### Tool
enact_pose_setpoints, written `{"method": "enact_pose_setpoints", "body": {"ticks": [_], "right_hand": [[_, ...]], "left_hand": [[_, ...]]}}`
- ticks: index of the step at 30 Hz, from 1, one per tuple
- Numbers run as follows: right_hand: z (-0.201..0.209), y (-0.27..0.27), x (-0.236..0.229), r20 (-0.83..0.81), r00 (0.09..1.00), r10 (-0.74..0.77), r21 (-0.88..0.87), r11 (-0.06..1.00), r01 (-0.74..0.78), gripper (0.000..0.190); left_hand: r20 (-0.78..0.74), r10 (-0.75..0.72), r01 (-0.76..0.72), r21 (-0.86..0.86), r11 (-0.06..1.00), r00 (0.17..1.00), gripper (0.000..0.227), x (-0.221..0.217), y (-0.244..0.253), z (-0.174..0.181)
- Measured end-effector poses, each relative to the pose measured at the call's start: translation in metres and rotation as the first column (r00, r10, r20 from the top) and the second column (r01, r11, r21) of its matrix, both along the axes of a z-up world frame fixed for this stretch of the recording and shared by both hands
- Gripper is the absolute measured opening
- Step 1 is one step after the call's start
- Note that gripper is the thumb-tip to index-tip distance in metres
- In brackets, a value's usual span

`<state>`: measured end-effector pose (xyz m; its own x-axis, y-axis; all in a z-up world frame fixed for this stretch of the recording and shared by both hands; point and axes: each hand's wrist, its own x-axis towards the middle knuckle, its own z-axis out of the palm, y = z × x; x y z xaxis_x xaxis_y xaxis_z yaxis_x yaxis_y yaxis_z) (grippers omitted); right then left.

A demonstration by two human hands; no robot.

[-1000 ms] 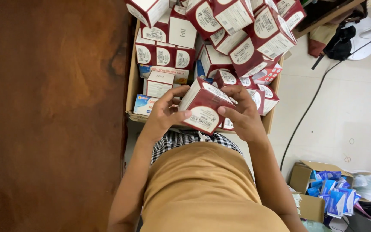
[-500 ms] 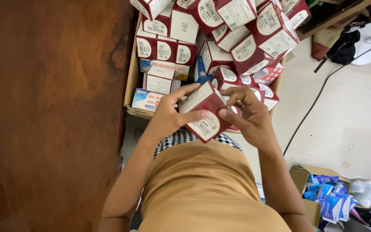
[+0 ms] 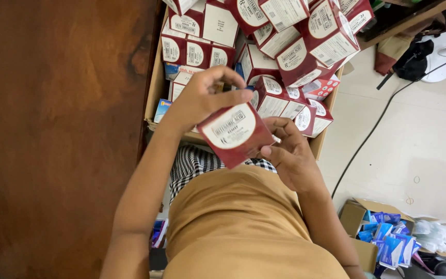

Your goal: Checking contents and stacking boxes of Mefenamic Acid medication from a larger bin onto a table.

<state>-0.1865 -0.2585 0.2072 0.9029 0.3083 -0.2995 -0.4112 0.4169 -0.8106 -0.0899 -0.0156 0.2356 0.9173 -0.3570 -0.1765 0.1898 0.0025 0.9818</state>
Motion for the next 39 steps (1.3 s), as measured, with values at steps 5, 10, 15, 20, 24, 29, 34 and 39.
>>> {"method": "enact_pose_setpoints", "body": {"ticks": [5,10,15,20,24,29,34,39], "right_hand": [[0.007,0.004,-0.012,-0.034,0.999,-0.012,0.035,0.999,0.013,0.062],[0.015,0.003,-0.023,-0.025,1.0,-0.007,0.046,0.999,0.008,0.066],[0.026,0.005,-0.03,0.057,0.998,-0.038,0.107,0.994,0.032,0.07],[0.026,0.002,-0.034,0.09,0.994,-0.061,0.111,0.993,0.051,0.071],[0.024,-0.002,-0.038,0.099,0.992,-0.08,0.117,0.991,0.068,0.071],[0.031,-0.002,-0.039,0.09,0.992,-0.092,0.135,0.988,0.079,0.071],[0.031,-0.004,-0.041,0.092,0.99,-0.105,0.142,0.986,0.092,0.072],[0.032,-0.006,-0.043,0.091,0.989,-0.118,0.151,0.983,0.104,0.071]], "left_hand": [[0.082,-0.193,0.188,0.063,0.98,0.978,0.047,0.025,-0.013,0.006],[0.129,-0.347,0.33,0.136,0.934,0.929,0.042,0.038,-0.026,0.027],[0.145,-0.46,0.459,0.045,0.887,0.876,0.032,0.043,-0.03,0.038],[0.174,-0.477,0.475,0.055,0.878,0.861,0.032,0.04,-0.033,0.048],[0.221,-0.48,0.479,0.063,0.876,0.849,0.031,0.039,-0.037,0.048],[0.255,-0.469,0.477,0.033,0.878,0.846,0.032,0.038,-0.04,0.045],[0.214,-0.44,0.447,0.02,0.895,0.872,0.034,0.036,-0.045,0.045],[0.216,-0.421,0.428,0.018,0.904,0.881,0.039,0.036,-0.046,0.043]]}}
